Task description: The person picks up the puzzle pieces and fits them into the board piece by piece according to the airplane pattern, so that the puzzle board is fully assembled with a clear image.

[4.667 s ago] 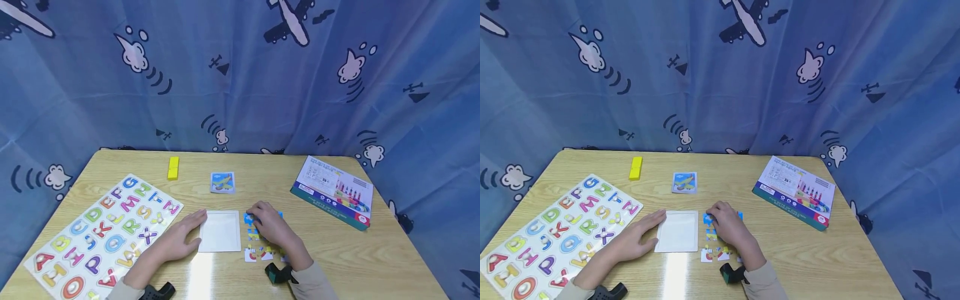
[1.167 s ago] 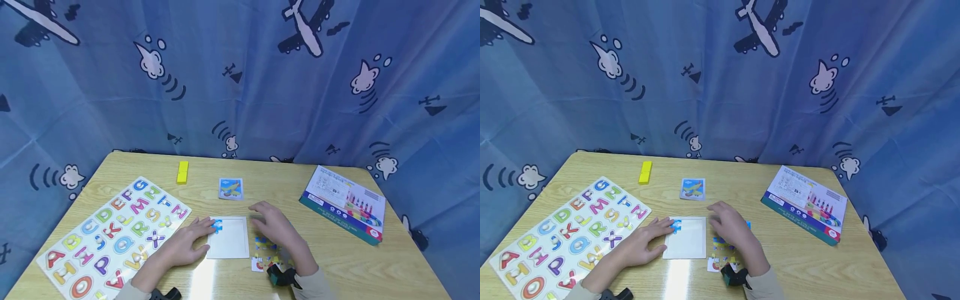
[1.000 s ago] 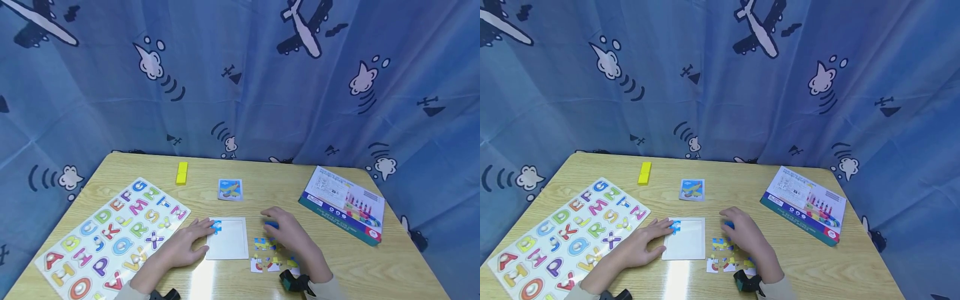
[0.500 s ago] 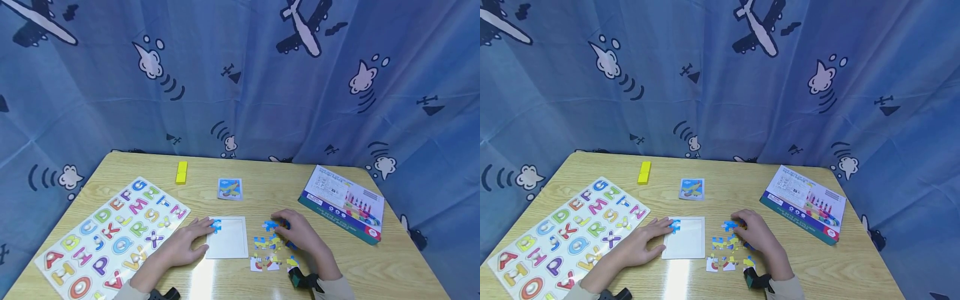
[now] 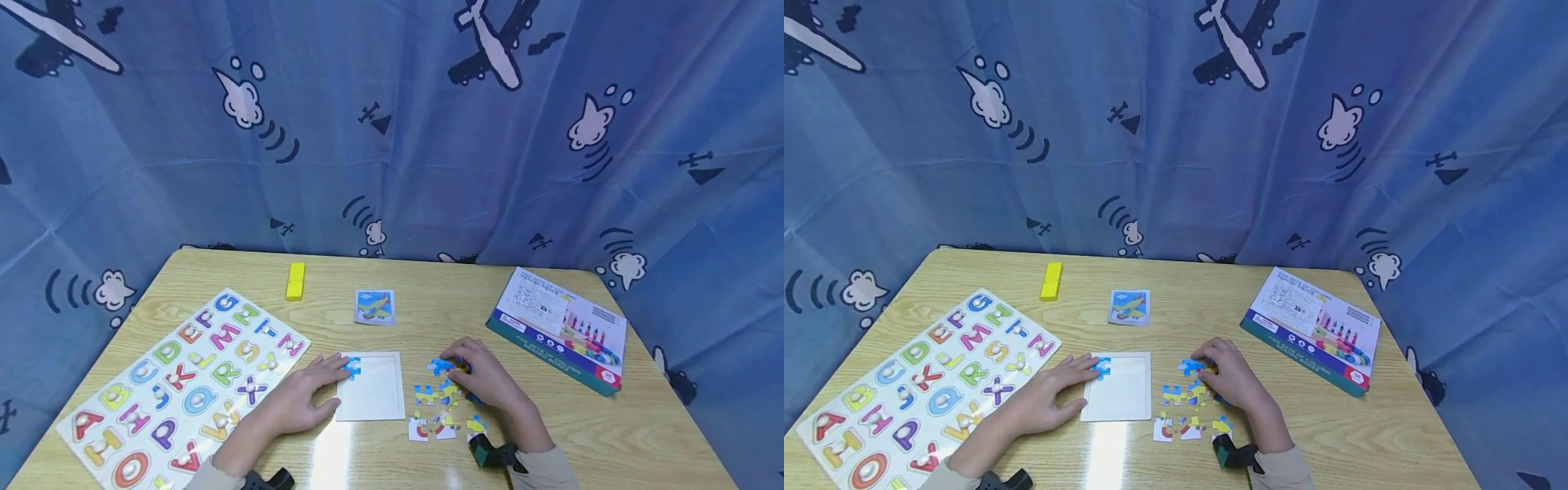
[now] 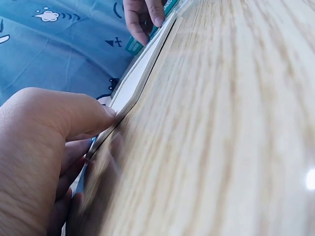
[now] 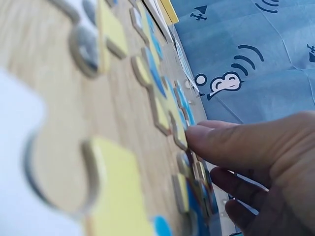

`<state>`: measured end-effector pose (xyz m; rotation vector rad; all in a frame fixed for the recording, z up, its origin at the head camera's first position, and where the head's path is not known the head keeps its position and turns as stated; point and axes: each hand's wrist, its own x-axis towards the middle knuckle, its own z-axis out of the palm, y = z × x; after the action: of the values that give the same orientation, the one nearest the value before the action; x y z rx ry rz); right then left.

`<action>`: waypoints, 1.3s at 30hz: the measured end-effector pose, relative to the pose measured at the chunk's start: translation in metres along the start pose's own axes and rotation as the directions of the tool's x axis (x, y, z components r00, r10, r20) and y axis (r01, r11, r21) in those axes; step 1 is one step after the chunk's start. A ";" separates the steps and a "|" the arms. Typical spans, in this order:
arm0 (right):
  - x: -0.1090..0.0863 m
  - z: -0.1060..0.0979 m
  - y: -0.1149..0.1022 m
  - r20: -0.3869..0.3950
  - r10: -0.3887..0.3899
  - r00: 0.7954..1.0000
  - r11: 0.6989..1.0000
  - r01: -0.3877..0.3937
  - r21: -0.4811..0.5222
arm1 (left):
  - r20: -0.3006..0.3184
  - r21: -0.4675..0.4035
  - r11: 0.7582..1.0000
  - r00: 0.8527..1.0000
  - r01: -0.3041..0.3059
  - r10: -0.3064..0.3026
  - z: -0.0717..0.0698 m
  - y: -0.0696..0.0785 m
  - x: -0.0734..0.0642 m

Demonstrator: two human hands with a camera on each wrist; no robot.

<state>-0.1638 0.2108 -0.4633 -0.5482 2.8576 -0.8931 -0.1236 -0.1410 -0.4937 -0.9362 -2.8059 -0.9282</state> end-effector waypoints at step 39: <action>0.012 0.003 -0.047 -0.033 -0.076 0.997 0.966 0.082 0.246 | 0.000 -0.007 1.000 1.000 -0.011 0.011 0.002 -0.003 0.000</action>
<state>-0.1595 0.1692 -0.4396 -0.6291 2.7018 -1.2545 -0.1250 -0.1414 -0.4970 -0.9516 -2.7960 -0.9373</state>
